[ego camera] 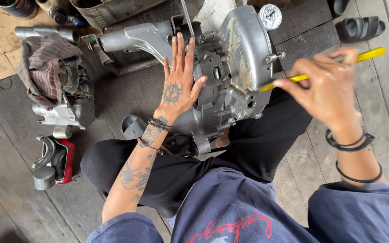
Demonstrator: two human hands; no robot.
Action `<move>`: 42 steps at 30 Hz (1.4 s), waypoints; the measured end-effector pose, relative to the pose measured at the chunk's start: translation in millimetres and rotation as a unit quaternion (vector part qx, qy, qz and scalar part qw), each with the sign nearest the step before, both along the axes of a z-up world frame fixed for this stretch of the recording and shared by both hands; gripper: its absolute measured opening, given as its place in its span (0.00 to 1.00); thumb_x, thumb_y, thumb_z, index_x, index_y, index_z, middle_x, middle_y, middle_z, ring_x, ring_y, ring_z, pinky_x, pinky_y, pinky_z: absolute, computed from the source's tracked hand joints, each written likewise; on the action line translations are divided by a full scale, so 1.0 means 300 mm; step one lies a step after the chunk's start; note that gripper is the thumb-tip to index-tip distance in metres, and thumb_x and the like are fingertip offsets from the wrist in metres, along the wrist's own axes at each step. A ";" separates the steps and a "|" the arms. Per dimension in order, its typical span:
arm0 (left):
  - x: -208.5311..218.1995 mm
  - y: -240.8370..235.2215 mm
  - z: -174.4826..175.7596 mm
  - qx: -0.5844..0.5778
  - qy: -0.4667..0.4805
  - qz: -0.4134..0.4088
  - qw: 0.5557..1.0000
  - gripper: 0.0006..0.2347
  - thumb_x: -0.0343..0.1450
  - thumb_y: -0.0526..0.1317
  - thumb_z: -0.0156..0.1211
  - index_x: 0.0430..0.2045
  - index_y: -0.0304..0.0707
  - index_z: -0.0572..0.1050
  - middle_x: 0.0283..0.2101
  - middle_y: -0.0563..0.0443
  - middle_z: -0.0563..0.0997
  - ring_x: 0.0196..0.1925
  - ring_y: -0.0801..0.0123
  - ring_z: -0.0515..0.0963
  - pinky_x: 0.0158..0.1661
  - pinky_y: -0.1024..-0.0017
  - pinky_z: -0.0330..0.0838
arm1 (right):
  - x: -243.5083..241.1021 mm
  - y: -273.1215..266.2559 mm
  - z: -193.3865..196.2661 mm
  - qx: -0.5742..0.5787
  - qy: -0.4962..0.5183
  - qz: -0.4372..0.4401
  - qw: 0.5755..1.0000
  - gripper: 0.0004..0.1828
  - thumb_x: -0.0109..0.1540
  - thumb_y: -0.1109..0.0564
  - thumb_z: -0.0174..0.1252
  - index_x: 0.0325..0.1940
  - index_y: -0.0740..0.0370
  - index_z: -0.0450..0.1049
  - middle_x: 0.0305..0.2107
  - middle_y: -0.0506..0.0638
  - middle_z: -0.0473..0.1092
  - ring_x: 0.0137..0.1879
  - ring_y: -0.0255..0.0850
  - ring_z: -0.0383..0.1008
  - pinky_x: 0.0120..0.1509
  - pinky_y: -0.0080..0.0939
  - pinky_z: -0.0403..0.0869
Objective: Cleaning a motorcycle engine casing using a brush and a cloth to remove dirt and grime
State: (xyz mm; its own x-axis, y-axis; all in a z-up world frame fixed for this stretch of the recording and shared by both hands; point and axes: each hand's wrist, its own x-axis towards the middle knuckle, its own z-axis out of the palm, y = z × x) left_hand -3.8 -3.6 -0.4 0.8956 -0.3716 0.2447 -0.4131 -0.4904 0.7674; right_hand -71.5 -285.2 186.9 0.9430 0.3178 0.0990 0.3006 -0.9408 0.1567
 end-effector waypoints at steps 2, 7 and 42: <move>-0.001 -0.006 -0.005 0.005 -0.005 0.001 1.000 0.33 0.81 0.62 0.36 0.78 0.47 0.39 0.81 0.42 0.36 0.84 0.45 0.35 0.75 0.27 0.39 | -0.011 -0.044 0.015 -0.003 -0.007 -0.046 0.999 0.25 0.71 0.33 0.72 0.34 0.53 0.78 0.18 0.40 0.65 0.31 0.37 0.64 0.68 0.48 0.56; -0.003 -0.006 -0.007 0.012 -0.014 0.005 1.000 0.34 0.81 0.63 0.34 0.78 0.46 0.38 0.82 0.41 0.36 0.84 0.46 0.35 0.75 0.27 0.40 | -0.027 0.027 -0.015 0.123 -0.005 -0.015 0.992 0.21 0.66 0.47 0.77 0.30 0.59 0.75 0.18 0.42 0.66 0.28 0.38 0.63 0.66 0.48 0.55; 0.002 -0.009 -0.009 0.001 -0.010 0.014 1.000 0.34 0.80 0.62 0.34 0.77 0.43 0.37 0.81 0.40 0.36 0.83 0.45 0.34 0.73 0.27 0.39 | -0.001 0.015 -0.037 0.036 0.007 -0.029 0.999 0.25 0.71 0.32 0.58 0.31 0.51 0.78 0.14 0.40 0.63 0.27 0.35 0.65 0.69 0.50 0.54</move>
